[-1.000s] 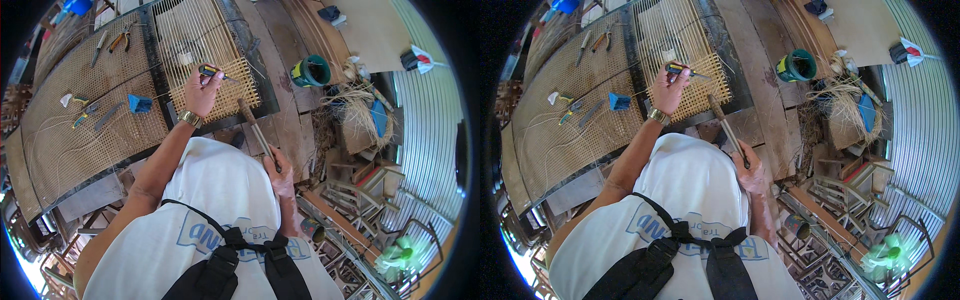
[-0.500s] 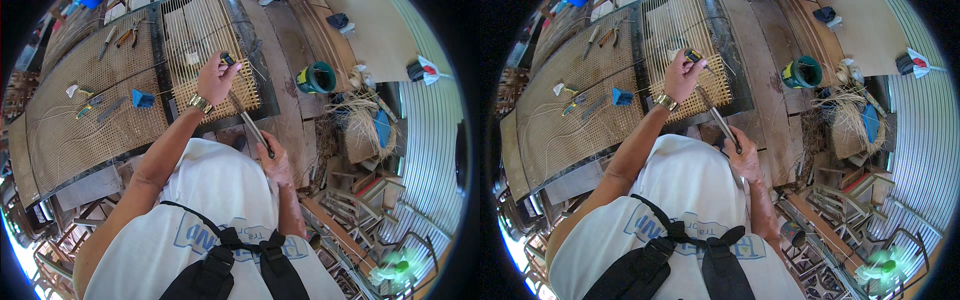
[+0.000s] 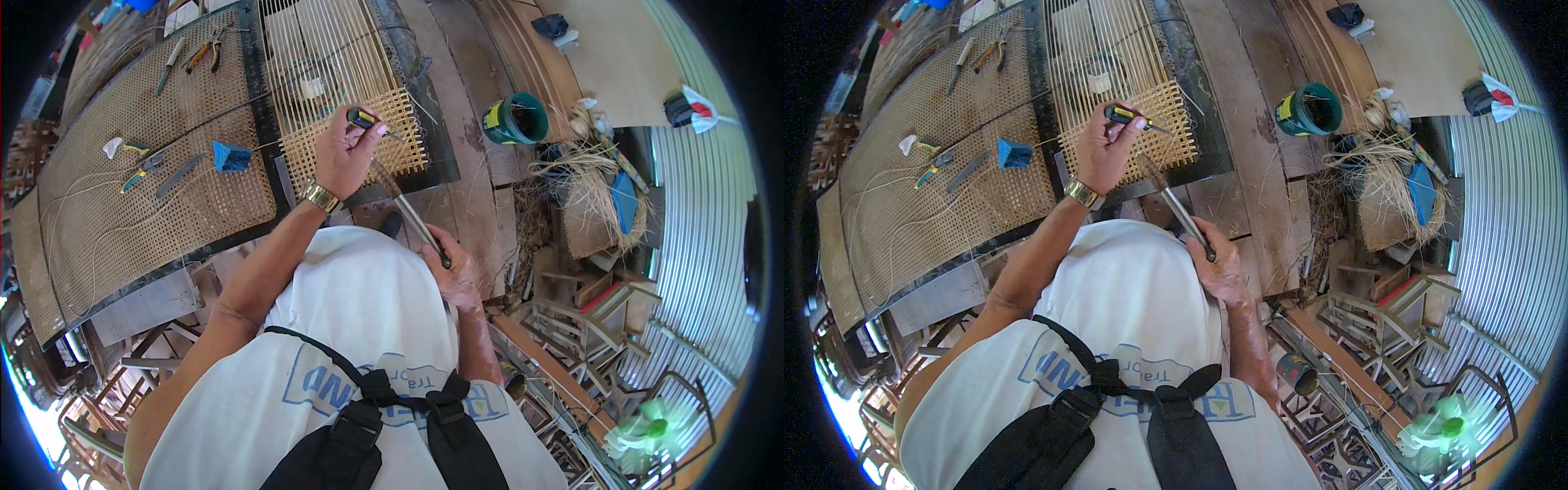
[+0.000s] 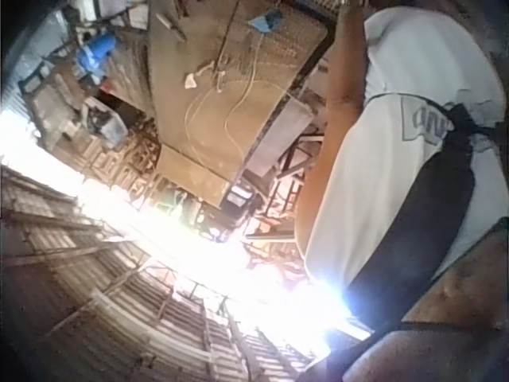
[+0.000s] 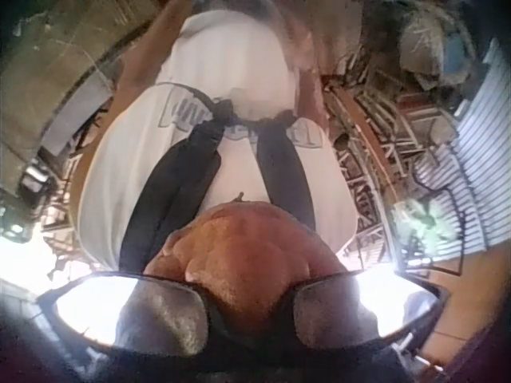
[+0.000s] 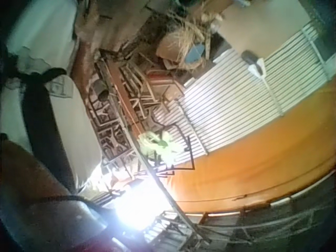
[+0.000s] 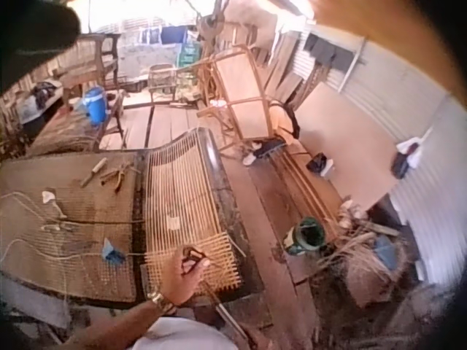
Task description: Repairing or weaving a rattan mesh using tools like a hammer and wedge in a furniture manufacturing environment.
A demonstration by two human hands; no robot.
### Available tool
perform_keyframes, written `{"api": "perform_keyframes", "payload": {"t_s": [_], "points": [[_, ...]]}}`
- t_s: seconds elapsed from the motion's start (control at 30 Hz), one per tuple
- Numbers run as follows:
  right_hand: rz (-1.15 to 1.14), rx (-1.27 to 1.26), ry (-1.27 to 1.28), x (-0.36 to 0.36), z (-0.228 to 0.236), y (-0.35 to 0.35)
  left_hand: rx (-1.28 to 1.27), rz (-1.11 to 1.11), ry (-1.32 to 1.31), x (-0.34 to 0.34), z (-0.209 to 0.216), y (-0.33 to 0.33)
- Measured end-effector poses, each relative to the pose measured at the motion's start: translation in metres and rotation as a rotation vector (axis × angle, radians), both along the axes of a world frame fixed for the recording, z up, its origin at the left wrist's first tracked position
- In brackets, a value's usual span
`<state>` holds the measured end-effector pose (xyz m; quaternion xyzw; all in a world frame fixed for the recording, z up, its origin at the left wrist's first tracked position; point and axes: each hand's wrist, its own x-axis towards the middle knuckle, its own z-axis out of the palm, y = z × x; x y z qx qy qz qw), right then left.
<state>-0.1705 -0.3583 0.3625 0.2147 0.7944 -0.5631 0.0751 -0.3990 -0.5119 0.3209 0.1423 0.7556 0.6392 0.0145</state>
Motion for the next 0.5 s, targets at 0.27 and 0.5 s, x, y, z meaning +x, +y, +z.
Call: {"api": "perform_keyframes", "payload": {"t_s": [0.27,0.5], "points": [[0.016,0.062,0.132,0.012,-0.022,-0.008,-0.019,-0.057,0.119,0.000,-0.015,0.011],[-0.202,0.104,0.191,0.002,-0.003,-0.008,0.042,-0.069,0.067,-0.008,0.001,0.001]]}}
